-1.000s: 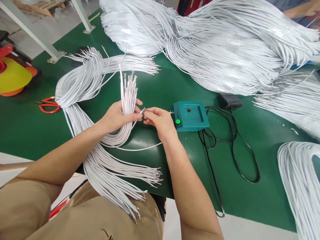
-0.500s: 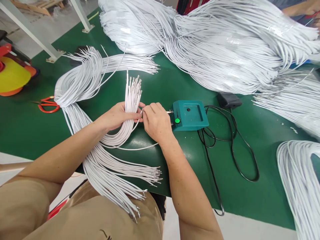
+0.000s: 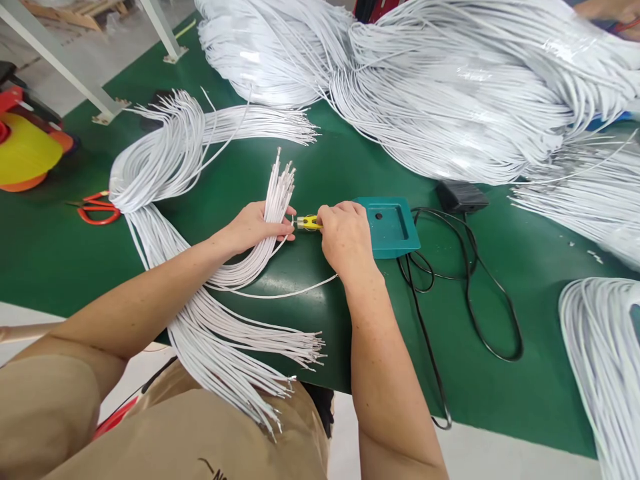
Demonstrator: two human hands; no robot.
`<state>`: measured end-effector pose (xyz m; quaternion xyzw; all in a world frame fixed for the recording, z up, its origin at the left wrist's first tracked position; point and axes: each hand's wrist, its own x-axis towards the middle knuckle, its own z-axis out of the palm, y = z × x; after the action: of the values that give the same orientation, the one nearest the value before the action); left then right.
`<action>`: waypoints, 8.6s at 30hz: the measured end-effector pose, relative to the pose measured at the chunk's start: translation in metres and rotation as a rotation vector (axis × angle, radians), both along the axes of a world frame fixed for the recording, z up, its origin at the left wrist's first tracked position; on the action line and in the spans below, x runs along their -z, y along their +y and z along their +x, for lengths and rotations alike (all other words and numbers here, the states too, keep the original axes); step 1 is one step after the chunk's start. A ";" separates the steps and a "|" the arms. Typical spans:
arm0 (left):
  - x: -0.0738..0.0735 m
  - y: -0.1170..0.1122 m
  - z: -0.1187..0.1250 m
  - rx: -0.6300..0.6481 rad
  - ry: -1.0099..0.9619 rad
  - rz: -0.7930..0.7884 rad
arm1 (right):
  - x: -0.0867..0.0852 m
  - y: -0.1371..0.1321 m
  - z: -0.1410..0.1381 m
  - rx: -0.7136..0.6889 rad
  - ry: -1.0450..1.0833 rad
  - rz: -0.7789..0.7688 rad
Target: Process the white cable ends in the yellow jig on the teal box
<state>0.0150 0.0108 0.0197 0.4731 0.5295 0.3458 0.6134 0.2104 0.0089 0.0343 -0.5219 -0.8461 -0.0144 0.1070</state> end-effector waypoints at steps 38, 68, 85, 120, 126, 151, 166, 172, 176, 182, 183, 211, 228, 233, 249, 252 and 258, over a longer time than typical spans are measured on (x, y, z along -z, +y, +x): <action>0.006 0.003 -0.013 0.004 -0.127 0.048 | -0.013 -0.014 -0.008 0.116 0.262 0.173; -0.008 -0.003 -0.019 0.146 -0.299 0.054 | -0.006 -0.016 -0.027 -0.009 0.719 -0.164; 0.006 0.003 -0.008 0.065 -0.193 0.020 | -0.004 -0.005 -0.003 0.005 0.046 0.059; 0.006 0.003 -0.007 0.063 -0.074 0.028 | 0.014 0.002 0.024 0.352 -0.035 0.270; 0.006 0.002 -0.013 0.045 -0.149 0.111 | -0.005 -0.013 -0.008 0.024 0.246 0.241; -0.003 -0.014 -0.006 0.147 0.140 0.217 | -0.015 -0.014 -0.028 0.277 1.031 -0.365; -0.007 -0.018 -0.001 -0.015 -0.016 0.235 | -0.009 -0.016 -0.036 0.190 1.322 -0.587; -0.015 -0.021 0.001 -0.041 -0.035 0.234 | -0.006 -0.016 -0.038 0.203 1.509 -0.716; -0.012 -0.020 0.001 -0.041 -0.066 0.240 | -0.008 -0.016 -0.042 0.277 1.688 -0.936; -0.008 -0.022 0.003 0.019 -0.027 0.273 | -0.008 -0.013 -0.039 0.218 1.686 -0.978; -0.009 -0.024 0.004 0.030 -0.029 0.277 | -0.007 -0.013 -0.038 0.218 1.664 -0.974; -0.007 -0.018 -0.001 0.000 -0.330 0.073 | 0.001 -0.020 -0.041 0.076 0.769 0.012; 0.003 -0.009 0.004 0.013 -0.078 0.036 | -0.003 -0.001 0.001 -0.018 -0.005 -0.007; 0.005 -0.007 0.006 -0.031 -0.055 0.031 | -0.001 0.001 0.001 -0.005 -0.024 0.001; 0.012 -0.005 0.008 -0.013 0.136 0.116 | -0.001 -0.003 0.010 0.296 -0.030 0.193; 0.009 -0.004 0.007 -0.021 0.110 0.064 | 0.005 -0.002 0.016 0.435 -0.059 0.188; 0.002 -0.005 0.001 -0.031 0.078 0.069 | 0.010 0.000 0.020 0.427 -0.057 0.176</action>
<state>0.0157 0.0060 0.0180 0.4988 0.5481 0.3546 0.5702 0.2301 0.0093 0.0239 -0.6772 -0.7147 -0.1250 0.1226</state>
